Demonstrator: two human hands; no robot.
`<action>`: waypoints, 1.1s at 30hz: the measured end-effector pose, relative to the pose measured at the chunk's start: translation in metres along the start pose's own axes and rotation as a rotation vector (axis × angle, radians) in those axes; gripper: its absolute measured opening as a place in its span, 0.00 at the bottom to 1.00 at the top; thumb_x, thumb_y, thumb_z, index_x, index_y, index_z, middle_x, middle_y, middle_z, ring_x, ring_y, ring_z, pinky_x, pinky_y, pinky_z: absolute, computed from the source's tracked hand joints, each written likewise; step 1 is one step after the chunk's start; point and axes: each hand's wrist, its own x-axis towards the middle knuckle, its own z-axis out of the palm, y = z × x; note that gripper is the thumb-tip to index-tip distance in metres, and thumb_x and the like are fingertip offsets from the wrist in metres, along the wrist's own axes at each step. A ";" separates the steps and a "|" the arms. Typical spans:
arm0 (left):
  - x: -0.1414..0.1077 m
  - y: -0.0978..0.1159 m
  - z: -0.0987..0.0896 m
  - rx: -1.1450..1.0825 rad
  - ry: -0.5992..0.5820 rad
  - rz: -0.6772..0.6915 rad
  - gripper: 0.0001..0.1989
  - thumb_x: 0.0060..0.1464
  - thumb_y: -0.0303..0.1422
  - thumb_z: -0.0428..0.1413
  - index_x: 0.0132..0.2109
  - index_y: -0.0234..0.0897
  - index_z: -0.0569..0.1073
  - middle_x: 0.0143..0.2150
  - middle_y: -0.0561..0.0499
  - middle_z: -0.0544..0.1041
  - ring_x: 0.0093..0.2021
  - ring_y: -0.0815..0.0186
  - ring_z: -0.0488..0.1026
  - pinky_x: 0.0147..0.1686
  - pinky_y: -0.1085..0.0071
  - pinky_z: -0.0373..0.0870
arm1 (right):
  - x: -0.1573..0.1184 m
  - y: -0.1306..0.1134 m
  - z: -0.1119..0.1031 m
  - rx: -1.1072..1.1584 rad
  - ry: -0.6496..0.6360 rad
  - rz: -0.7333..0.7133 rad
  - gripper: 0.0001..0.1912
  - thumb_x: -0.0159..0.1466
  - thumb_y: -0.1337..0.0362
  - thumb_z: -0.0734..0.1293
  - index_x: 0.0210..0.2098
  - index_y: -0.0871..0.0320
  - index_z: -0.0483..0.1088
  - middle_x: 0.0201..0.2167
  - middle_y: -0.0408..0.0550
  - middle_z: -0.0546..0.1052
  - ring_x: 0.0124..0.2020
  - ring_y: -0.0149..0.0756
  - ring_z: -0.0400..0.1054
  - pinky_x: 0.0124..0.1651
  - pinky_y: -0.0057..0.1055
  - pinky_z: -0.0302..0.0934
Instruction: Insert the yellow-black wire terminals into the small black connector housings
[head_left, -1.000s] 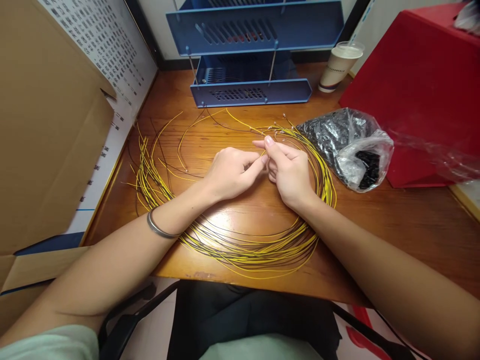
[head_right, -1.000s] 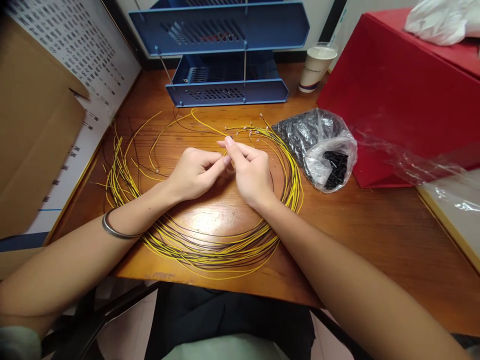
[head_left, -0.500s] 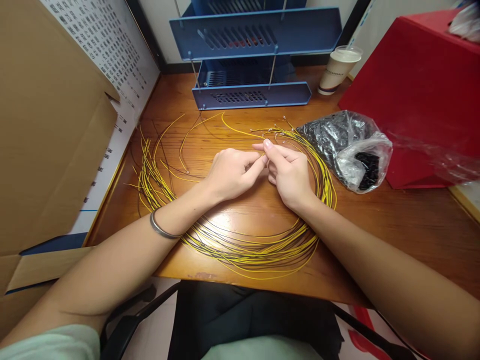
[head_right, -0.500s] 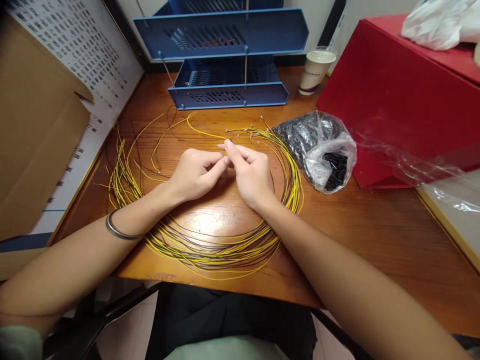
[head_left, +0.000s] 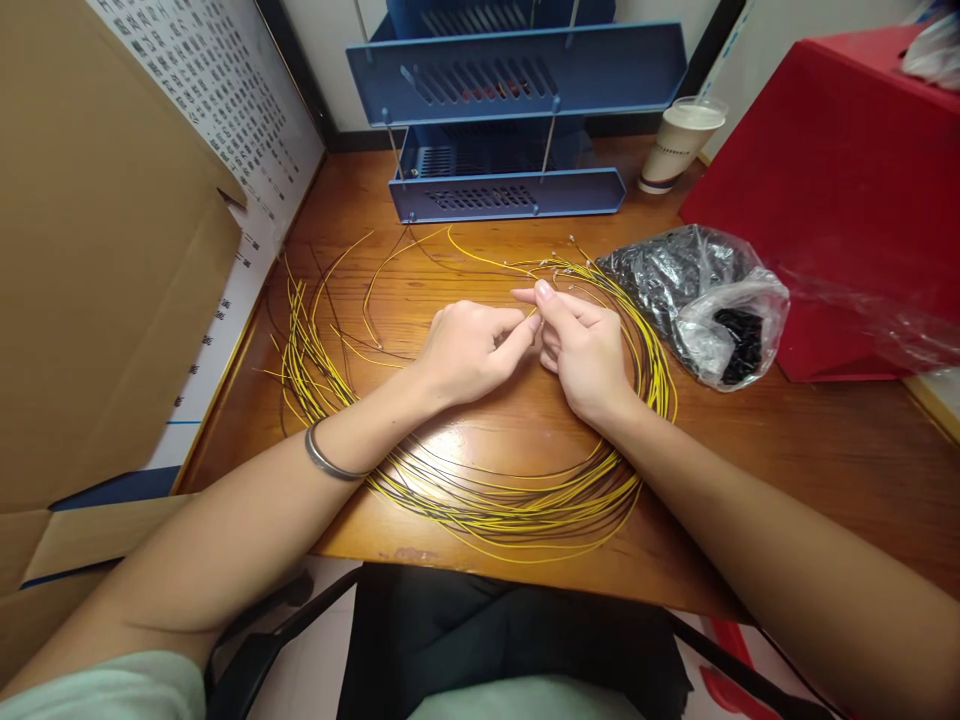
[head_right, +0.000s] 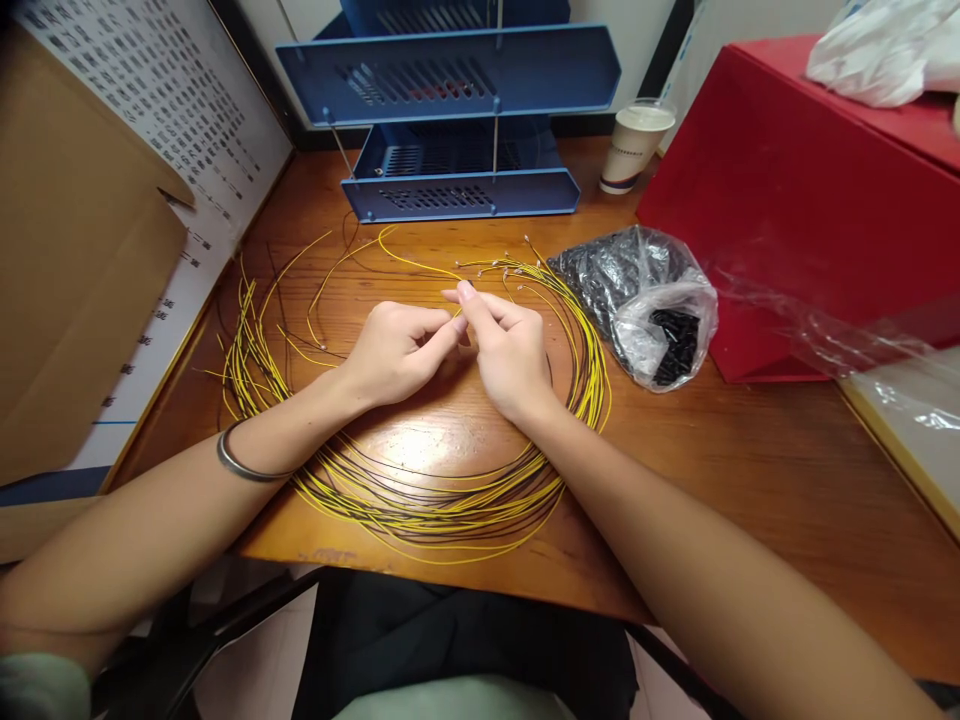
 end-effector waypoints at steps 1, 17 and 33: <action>0.000 0.000 0.000 -0.008 -0.004 0.001 0.26 0.68 0.41 0.48 0.24 0.36 0.74 0.20 0.52 0.74 0.20 0.71 0.63 0.27 0.71 0.56 | 0.000 0.000 0.000 0.006 0.003 -0.001 0.29 0.65 0.35 0.66 0.39 0.55 0.83 0.21 0.45 0.74 0.31 0.37 0.73 0.35 0.34 0.69; 0.000 -0.001 0.000 -0.022 -0.047 0.001 0.25 0.69 0.41 0.46 0.28 0.36 0.78 0.24 0.50 0.78 0.23 0.70 0.69 0.29 0.72 0.60 | 0.001 -0.001 0.000 0.057 -0.014 0.002 0.27 0.65 0.39 0.68 0.38 0.56 0.83 0.23 0.43 0.72 0.30 0.33 0.70 0.36 0.31 0.67; 0.000 -0.002 0.003 -0.044 -0.081 -0.005 0.25 0.68 0.41 0.46 0.29 0.36 0.78 0.27 0.49 0.81 0.26 0.68 0.73 0.32 0.71 0.64 | 0.000 -0.002 0.001 0.086 -0.030 0.040 0.23 0.64 0.42 0.71 0.35 0.57 0.83 0.18 0.40 0.64 0.26 0.31 0.65 0.32 0.29 0.63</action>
